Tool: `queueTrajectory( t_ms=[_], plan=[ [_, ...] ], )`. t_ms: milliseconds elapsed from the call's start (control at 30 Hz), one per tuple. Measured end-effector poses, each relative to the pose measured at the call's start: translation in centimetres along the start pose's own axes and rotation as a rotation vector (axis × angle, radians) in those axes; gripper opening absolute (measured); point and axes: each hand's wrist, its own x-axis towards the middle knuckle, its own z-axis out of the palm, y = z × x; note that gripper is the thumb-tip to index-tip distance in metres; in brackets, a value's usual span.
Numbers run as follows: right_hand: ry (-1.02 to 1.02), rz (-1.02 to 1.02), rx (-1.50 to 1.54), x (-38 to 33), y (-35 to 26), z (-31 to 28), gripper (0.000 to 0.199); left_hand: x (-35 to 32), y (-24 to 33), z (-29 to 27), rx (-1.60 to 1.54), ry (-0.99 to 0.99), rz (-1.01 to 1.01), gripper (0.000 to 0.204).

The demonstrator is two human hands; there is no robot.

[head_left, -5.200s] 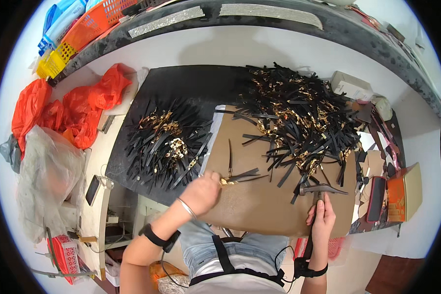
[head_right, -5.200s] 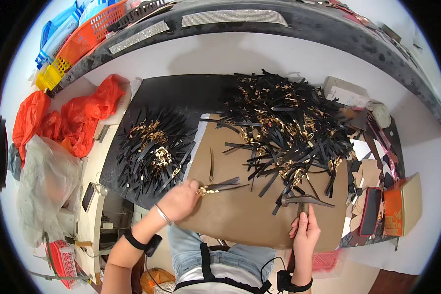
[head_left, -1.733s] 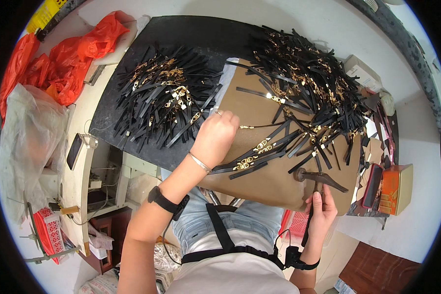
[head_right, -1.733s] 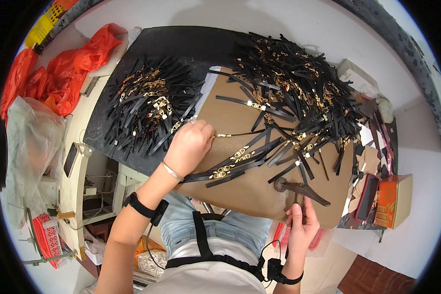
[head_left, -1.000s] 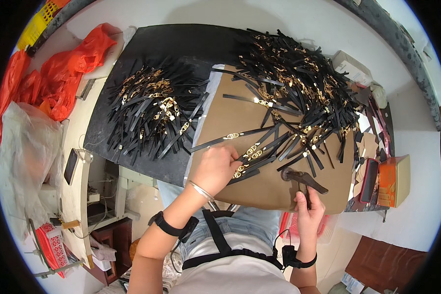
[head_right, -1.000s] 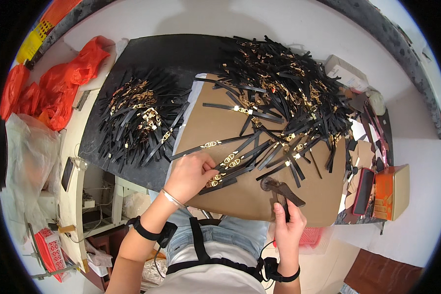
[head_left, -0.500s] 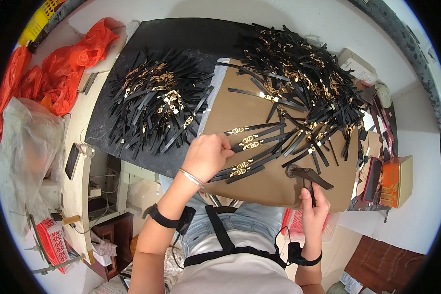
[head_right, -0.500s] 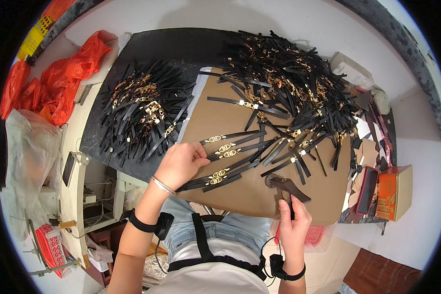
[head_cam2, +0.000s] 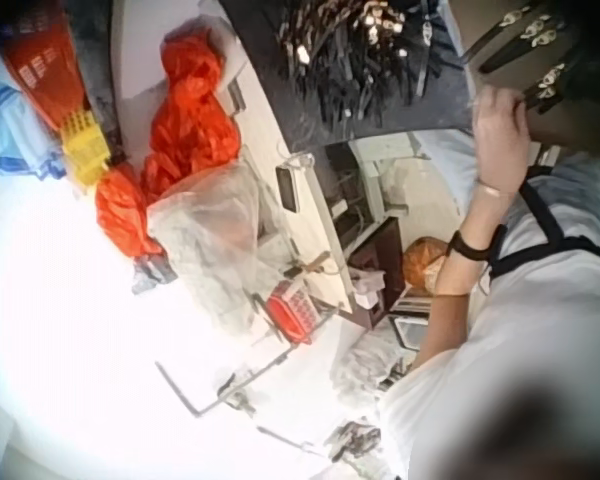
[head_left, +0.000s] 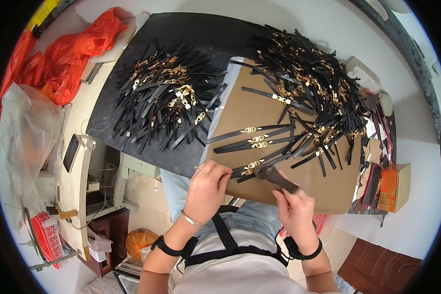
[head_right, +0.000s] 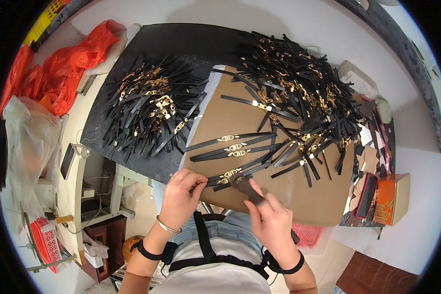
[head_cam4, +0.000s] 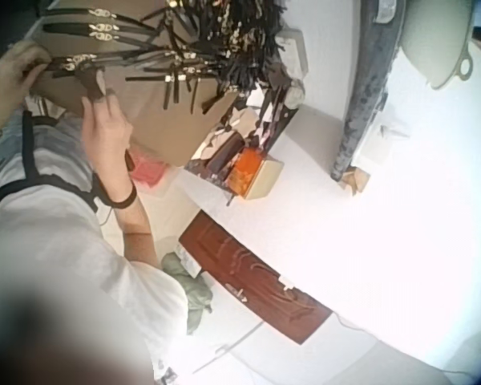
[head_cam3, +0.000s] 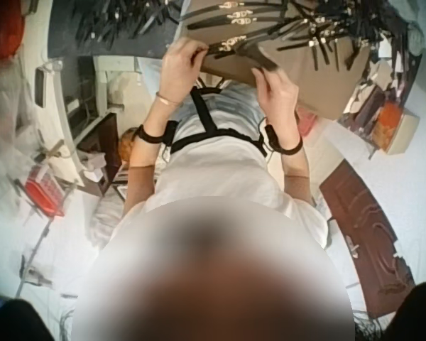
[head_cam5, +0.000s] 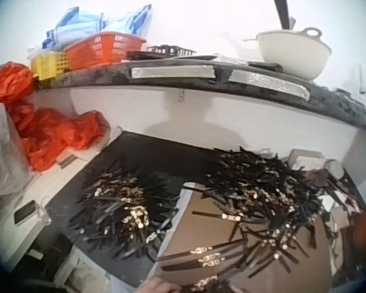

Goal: Manually assembling black straps by attaching gold buckles and securing them with a hammer on a workbench.

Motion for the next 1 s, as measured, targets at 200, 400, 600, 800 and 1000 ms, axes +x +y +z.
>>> queueTrajectory(
  t_ms=[200, 400, 600, 800, 1000],
  plan=[
    [-0.096, -0.027, -0.080, 0.4, -1.9, 0.1, 0.042, 0.0, -0.1, -0.3, -0.051, -0.037, -0.052, 0.012],
    [-0.162, -0.020, -0.122, 1.1, -2.6, 0.1, 0.025, -0.2, -0.1, -0.2, -0.070, -0.025, -0.080, 0.011],
    [0.071, 0.068, -0.084, 2.3, -0.3, 0.9, 0.021, -0.2, -0.1, -0.2, -0.046, -0.015, -0.044, 0.012],
    [-0.027, 0.001, -0.096, 2.4, -2.4, 0.7, 0.027, -0.1, -0.1, -0.2, -0.043, -0.036, -0.060, 0.012],
    [-0.079, -0.002, -0.138, 3.2, -0.4, 0.2, 0.027, 0.5, 0.7, 0.2, 0.080, -0.004, -0.065, 0.023]
  ],
)
